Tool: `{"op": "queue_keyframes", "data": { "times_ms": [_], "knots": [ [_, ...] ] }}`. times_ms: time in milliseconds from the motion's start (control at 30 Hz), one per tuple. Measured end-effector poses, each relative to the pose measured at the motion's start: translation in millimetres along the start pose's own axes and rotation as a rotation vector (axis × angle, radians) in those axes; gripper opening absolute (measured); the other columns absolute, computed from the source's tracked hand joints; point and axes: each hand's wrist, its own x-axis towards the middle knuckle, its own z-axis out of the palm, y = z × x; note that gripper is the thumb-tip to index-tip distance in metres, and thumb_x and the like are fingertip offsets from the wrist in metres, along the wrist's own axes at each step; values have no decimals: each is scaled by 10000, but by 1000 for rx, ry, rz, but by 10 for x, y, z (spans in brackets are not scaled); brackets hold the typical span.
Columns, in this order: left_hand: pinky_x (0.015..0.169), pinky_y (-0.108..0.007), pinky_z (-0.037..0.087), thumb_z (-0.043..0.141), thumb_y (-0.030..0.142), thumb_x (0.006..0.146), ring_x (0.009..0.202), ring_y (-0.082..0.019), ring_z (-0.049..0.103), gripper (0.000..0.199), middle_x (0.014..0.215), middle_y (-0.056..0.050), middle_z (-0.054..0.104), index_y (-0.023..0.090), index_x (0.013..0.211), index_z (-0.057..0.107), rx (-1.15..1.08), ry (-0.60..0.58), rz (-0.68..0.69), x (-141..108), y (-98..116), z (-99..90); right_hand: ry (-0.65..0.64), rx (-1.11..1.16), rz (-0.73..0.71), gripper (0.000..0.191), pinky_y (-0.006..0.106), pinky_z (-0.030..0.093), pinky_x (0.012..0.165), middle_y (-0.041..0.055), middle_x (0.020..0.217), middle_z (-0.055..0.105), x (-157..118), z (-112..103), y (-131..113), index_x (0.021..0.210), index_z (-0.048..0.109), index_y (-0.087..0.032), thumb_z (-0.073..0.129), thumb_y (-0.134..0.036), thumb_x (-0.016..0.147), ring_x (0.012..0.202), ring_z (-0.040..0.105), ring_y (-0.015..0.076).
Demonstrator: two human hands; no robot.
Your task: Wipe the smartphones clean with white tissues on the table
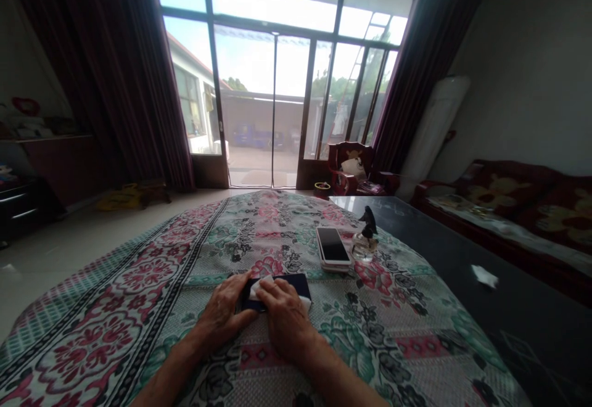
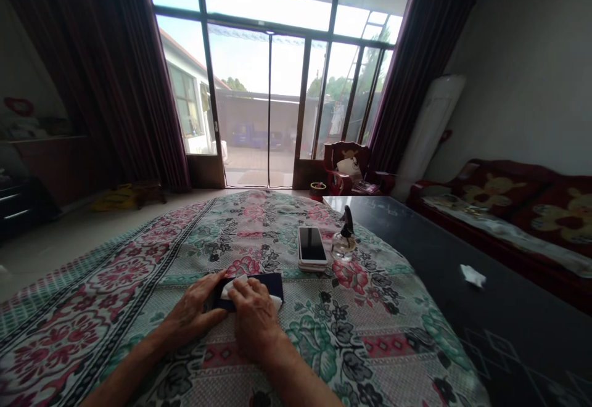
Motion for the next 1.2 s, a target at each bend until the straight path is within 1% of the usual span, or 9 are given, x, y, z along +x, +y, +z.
{"op": "queue_keyframes", "data": {
  "times_ms": [167, 300, 367, 467, 633, 733, 933, 1100, 1200],
  "knots": [
    [1108, -457, 346, 645, 441, 766, 1317, -292, 432, 715, 1418, -115, 495, 185, 1395, 420, 1, -19, 2, -13, -5, -15, 114, -69, 188, 454, 322, 307, 1068, 33, 1303, 585, 25, -114, 309, 1230, 612, -213, 397, -71, 856, 1208, 457, 203],
    [1106, -462, 344, 636, 414, 774, 1317, -294, 432, 694, 1414, -115, 500, 185, 1393, 423, -11, -15, -3, -6, -9, -16, 165, -114, 335, 474, 311, 336, 1030, 54, 1280, 598, 6, -194, 439, 1219, 620, -184, 360, -45, 848, 1176, 480, 199],
    [1101, -467, 349, 638, 399, 772, 1310, -295, 440, 692, 1410, -113, 505, 191, 1395, 421, -25, 0, -1, 0, -20, -10, 159, -120, 326, 472, 314, 327, 1034, 49, 1300, 584, -14, -181, 406, 1234, 610, -186, 358, -58, 857, 1188, 467, 204],
    [1092, -480, 357, 650, 384, 758, 1295, -300, 455, 709, 1400, -114, 515, 200, 1400, 413, -46, 17, 5, 8, -36, 9, 113, -104, 239, 458, 337, 294, 1062, 35, 1350, 548, -33, -84, 237, 1283, 572, -191, 384, -108, 874, 1232, 423, 227],
    [1086, -489, 360, 666, 321, 714, 1278, -303, 468, 727, 1364, -129, 543, 187, 1387, 425, -63, 45, -13, 24, 4, 19, -40, -17, 47, 451, 374, 280, 1078, 9, 1435, 463, -18, 70, -89, 1345, 502, -223, 445, -245, 898, 1278, 383, 249],
    [1068, -455, 389, 676, 327, 701, 1239, -291, 501, 736, 1311, -133, 578, 164, 1377, 433, -78, 63, -43, 32, 80, -6, -56, 16, -8, 440, 371, 282, 1078, -13, 1436, 462, -8, 54, -127, 1339, 502, -249, 441, -251, 903, 1270, 393, 235],
    [1040, -436, 415, 690, 331, 680, 1194, -291, 527, 763, 1243, -132, 612, 125, 1369, 438, -78, 73, -110, 34, 183, -46, 9, -15, 113, 431, 343, 272, 1083, -8, 1388, 518, 6, -32, 120, 1285, 572, -236, 425, -172, 885, 1251, 413, 231],
    [1070, -445, 377, 674, 365, 712, 1245, -293, 484, 749, 1292, -135, 576, 137, 1380, 424, -56, 60, -118, 29, 140, -13, 117, -137, 302, 460, 322, 289, 1067, 30, 1358, 545, 23, -100, 378, 1290, 572, -188, 384, -115, 877, 1235, 426, 221],
    [1071, -456, 372, 656, 365, 729, 1253, -294, 478, 732, 1301, -132, 571, 150, 1387, 417, -54, 59, -118, 24, 114, 4, 126, -188, 366, 479, 332, 304, 1051, 48, 1376, 526, 17, -99, 411, 1313, 551, -185, 380, -108, 872, 1249, 416, 227]
  ]
}}
